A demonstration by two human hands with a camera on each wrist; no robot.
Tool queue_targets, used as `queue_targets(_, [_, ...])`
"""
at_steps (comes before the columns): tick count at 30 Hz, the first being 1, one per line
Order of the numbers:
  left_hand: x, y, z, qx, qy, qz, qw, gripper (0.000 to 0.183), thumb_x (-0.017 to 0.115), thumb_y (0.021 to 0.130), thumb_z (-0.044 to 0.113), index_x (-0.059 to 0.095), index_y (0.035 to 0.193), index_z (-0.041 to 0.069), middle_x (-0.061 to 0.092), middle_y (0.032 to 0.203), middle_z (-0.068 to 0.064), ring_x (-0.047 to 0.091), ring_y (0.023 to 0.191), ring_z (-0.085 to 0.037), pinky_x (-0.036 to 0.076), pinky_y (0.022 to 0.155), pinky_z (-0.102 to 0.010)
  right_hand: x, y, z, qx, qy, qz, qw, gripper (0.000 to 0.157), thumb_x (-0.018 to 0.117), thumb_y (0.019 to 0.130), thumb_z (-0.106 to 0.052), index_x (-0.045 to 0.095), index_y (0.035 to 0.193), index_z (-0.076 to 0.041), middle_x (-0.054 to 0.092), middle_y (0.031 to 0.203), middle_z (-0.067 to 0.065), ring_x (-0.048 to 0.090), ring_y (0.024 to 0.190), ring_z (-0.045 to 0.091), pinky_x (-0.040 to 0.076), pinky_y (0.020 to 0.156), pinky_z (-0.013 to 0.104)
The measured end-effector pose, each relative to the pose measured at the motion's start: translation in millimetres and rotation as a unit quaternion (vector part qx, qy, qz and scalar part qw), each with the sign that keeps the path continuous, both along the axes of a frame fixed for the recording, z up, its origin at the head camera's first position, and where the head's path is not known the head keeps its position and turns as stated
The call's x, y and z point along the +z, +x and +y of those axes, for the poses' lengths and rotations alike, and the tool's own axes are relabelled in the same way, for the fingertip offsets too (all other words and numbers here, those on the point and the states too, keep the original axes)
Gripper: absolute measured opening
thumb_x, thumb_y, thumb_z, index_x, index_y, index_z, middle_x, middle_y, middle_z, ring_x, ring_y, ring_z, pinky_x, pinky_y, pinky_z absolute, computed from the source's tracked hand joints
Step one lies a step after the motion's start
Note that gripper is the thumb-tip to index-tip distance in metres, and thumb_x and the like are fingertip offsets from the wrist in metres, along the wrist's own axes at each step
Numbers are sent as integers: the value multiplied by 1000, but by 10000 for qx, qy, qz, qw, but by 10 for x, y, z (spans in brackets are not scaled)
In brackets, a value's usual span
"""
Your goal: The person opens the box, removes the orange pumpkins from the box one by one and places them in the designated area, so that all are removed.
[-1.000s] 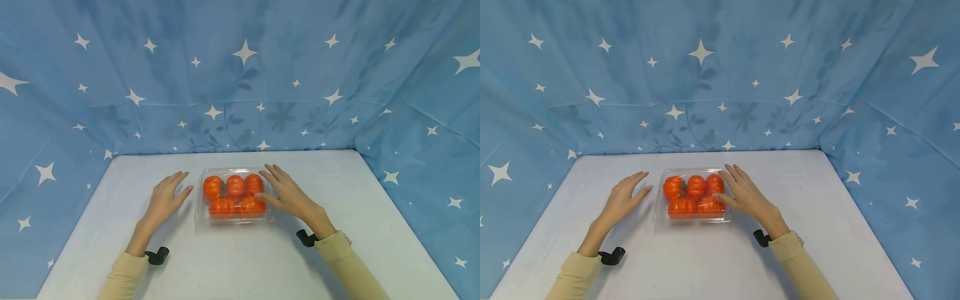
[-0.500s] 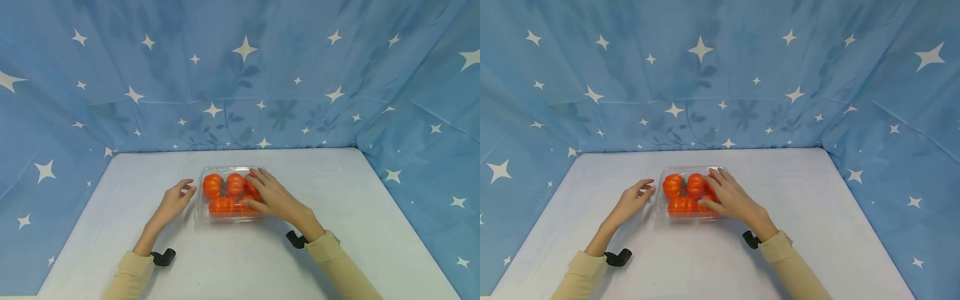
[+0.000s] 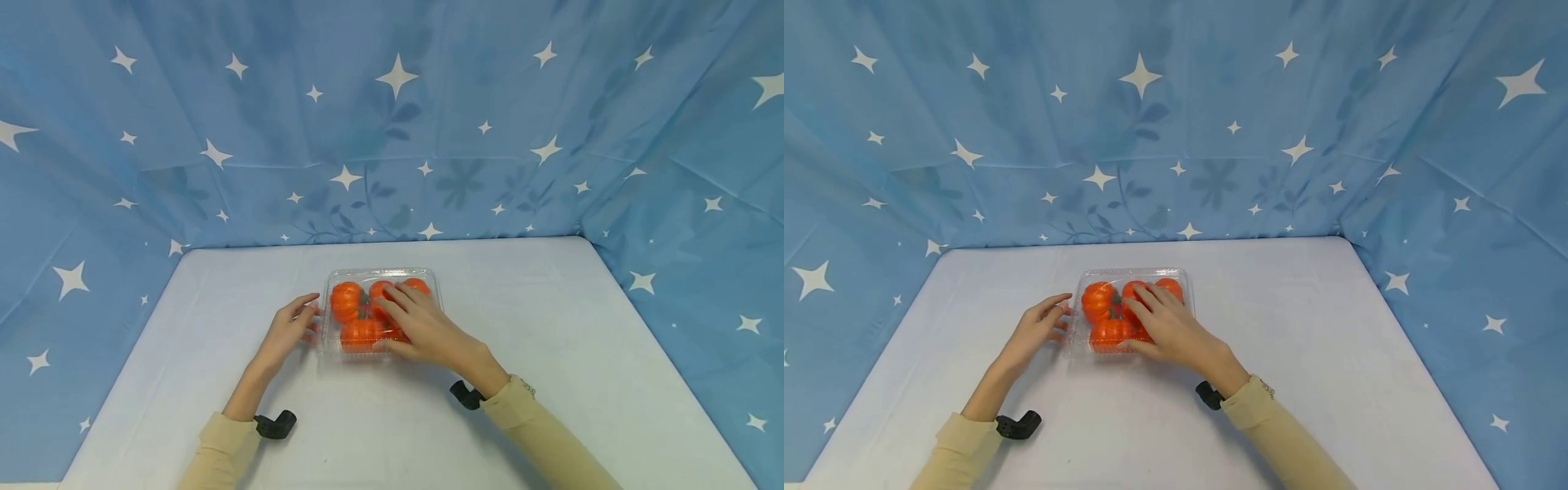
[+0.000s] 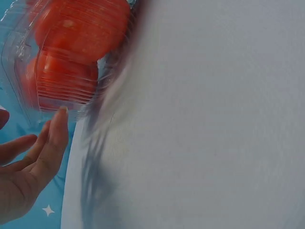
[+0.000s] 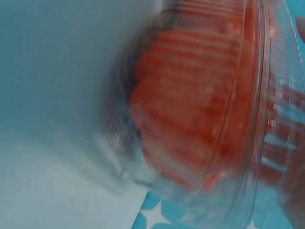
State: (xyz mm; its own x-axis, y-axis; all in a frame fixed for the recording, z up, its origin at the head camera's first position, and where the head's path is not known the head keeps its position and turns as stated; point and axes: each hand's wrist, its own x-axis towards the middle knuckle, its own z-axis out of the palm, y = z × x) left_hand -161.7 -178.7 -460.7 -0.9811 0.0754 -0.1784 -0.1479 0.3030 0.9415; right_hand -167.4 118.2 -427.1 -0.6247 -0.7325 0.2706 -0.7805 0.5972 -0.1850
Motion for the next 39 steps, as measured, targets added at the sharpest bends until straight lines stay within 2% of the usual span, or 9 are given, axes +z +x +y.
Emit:
queue_targets(5, [-37, -8, 14, 104, 290, -146, 9994, 46, 45, 111, 25, 48, 149, 0, 59, 129, -23, 64, 94, -21, 62, 76, -31, -24, 36, -104, 20, 112, 68, 9999, 74, 74, 92, -46, 50, 149, -6, 48, 155, 22, 43, 144, 44, 37, 119, 58])
queue_targets(14, [-69, -15, 37, 12, 629, -393, 9972, 46, 48, 109, 24, 49, 148, -1, 56, 134, -20, 60, 93, -14, 59, 75, -25, -92, 91, -277, 94, 247, 547, 9982, 75, 72, 91, -56, 53, 146, -8, 52, 152, 19, 47, 142, 40, 40, 118, 53])
queue_targets(20, [-76, -25, -52, -212, 1025, -582, 9928, 48, 48, 110, 27, 47, 149, -1, 51, 135, -18, 60, 94, -16, 59, 75, -25, -63, 149, -354, 29, 374, 519, 9979, 78, 73, 89, -59, 52, 146, -9, 51, 153, 15, 46, 143, 38, 41, 117, 53])
queue_targets(25, [-67, -51, -124, -473, 1222, -629, 9894, 48, 48, 109, 22, 45, 150, -4, 51, 132, -16, 62, 91, -16, 60, 73, -27, -91, 176, -395, -66, 561, 575, 9967, 79, 71, 90, -61, 51, 147, -10, 50, 154, 13, 45, 143, 36, 41, 117, 53])
queue_targets(33, [-36, -68, -147, -776, 1307, -576, 9867, 49, 48, 107, 11, 40, 151, -9, 60, 116, -11, 63, 88, -13, 61, 74, -28, -151, 195, -399, -144, 603, 865, 9943, 65, 71, 95, -49, 55, 143, -9, 52, 152, 15, 48, 141, 38, 42, 116, 52])
queue_targets(39, [-9, -66, -150, -856, 1241, -651, 9864, 51, 48, 105, 5, 37, 153, -8, 59, 118, -15, 64, 88, -13, 61, 75, -28, -159, 213, -398, -132, 620, 831, 9945, 66, 70, 95, -49, 54, 145, -7, 50, 154, 18, 48, 142, 43, 42, 115, 55])
